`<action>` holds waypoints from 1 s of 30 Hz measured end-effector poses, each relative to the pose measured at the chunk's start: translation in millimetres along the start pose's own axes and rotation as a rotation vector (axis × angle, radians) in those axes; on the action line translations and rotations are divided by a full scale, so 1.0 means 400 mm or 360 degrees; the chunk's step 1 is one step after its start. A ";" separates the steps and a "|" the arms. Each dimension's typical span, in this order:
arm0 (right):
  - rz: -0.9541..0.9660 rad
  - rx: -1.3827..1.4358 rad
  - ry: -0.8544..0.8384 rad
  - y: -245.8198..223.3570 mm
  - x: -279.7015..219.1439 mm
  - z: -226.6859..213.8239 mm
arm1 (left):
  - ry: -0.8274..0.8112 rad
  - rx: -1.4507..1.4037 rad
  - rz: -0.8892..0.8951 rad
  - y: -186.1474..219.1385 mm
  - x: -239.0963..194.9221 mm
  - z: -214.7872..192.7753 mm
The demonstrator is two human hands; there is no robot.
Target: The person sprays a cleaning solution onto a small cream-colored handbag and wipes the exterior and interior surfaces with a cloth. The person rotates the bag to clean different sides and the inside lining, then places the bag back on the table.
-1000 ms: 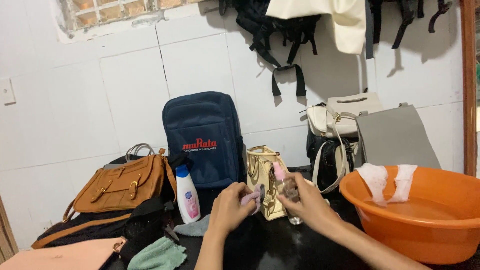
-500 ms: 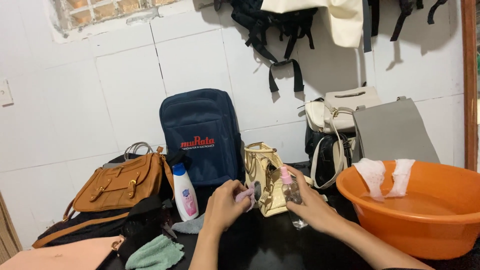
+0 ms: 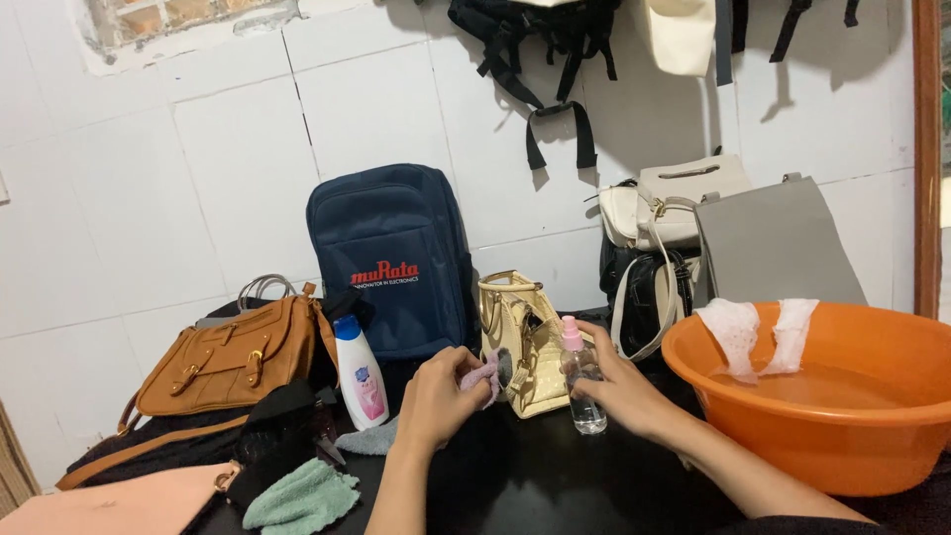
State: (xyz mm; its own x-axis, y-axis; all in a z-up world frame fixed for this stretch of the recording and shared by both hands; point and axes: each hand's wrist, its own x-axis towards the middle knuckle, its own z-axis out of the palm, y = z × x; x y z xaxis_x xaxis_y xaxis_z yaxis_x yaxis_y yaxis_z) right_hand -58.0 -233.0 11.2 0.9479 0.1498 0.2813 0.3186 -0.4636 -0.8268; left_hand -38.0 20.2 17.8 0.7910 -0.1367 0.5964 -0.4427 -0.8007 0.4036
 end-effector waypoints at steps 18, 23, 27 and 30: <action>-0.0431 -0.0418 0.0175 -0.035 -0.049 0.019 | 0.0045 -0.0099 -0.0030 0.023 -0.008 -0.008; -0.0427 -0.0731 0.0238 -0.045 -0.041 0.002 | 0.0077 -0.0081 -0.0010 0.021 -0.010 -0.015; -0.0346 -0.1050 0.0242 -0.101 -0.081 0.002 | 0.0166 -0.0032 -0.0101 0.002 -0.006 -0.021; -0.0335 -0.1249 0.0223 -0.084 -0.073 0.001 | 0.0264 -0.0006 -0.0165 -0.017 -0.001 -0.017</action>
State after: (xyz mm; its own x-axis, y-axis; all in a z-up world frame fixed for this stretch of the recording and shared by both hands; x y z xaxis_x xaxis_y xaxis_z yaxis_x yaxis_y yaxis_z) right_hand -96.2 -221.2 30.5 0.8428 0.2156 0.4932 0.3431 -0.9212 -0.1836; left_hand -38.2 29.7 19.5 0.7523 0.0446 0.6573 -0.3644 -0.8031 0.4715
